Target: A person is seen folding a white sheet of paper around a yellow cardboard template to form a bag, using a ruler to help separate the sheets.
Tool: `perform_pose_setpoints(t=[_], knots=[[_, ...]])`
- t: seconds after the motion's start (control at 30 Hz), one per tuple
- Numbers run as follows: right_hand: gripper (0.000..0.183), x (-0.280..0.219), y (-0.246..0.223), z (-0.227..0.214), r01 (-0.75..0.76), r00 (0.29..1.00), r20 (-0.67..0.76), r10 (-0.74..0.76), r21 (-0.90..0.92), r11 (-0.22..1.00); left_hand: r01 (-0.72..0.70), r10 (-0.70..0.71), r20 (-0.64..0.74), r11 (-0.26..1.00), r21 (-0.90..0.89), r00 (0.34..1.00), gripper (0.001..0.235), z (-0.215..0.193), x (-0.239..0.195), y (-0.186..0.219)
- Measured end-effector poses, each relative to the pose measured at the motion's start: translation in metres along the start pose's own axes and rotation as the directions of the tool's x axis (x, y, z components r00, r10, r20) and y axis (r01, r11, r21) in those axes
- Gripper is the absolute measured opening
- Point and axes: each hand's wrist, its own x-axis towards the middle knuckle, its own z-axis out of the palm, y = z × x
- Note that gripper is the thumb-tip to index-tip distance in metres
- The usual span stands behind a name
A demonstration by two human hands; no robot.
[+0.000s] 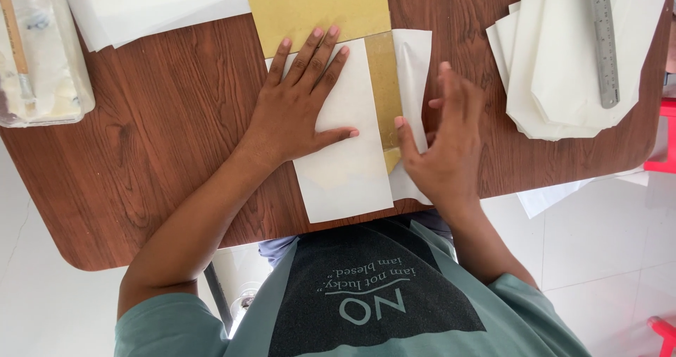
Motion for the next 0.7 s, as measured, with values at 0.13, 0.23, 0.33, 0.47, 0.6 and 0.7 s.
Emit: perform_pose_setpoints(t=[0.13, 0.23, 0.33, 0.47, 0.6, 0.7], knots=[[0.071, 0.006, 0.006, -0.011, -0.263, 0.964, 0.025, 0.266, 0.279, 0.924, -0.023, 0.023, -0.033, 1.000, 0.002, 0.999, 0.103, 0.001, 0.000, -0.001], [0.061, 0.010, 0.024, -0.014, -0.322, 0.943, 0.040, 0.329, 0.345, 0.881, -0.028, 0.028, -0.035, 1.000, 0.001, 0.999, 0.100, 0.001, 0.000, -0.001], [0.051, 0.020, 0.030, -0.017, -0.389, 0.921, 0.120, 0.370, 0.309, 0.868, -0.028, 0.028, -0.032, 1.000, 0.006, 0.999, 0.100, 0.000, -0.001, -0.002], [0.019, 0.026, 0.034, -0.013, -0.472, 0.875, 0.256, 0.411, 0.256, 0.844, -0.016, 0.016, 0.012, 1.000, -0.001, 1.000, 0.099, -0.003, -0.001, 0.000], [0.049, 0.020, 0.048, -0.006, -0.412, 0.897, 0.259, 0.359, 0.194, 0.890, -0.017, 0.017, -0.026, 1.000, 0.023, 1.000, 0.100, -0.001, -0.002, -0.001], [0.046, 0.019, 0.050, -0.006, -0.372, 0.912, 0.262, 0.315, 0.210, 0.904, -0.019, 0.019, -0.022, 1.000, 0.009, 1.000, 0.100, -0.002, -0.002, -0.001]])
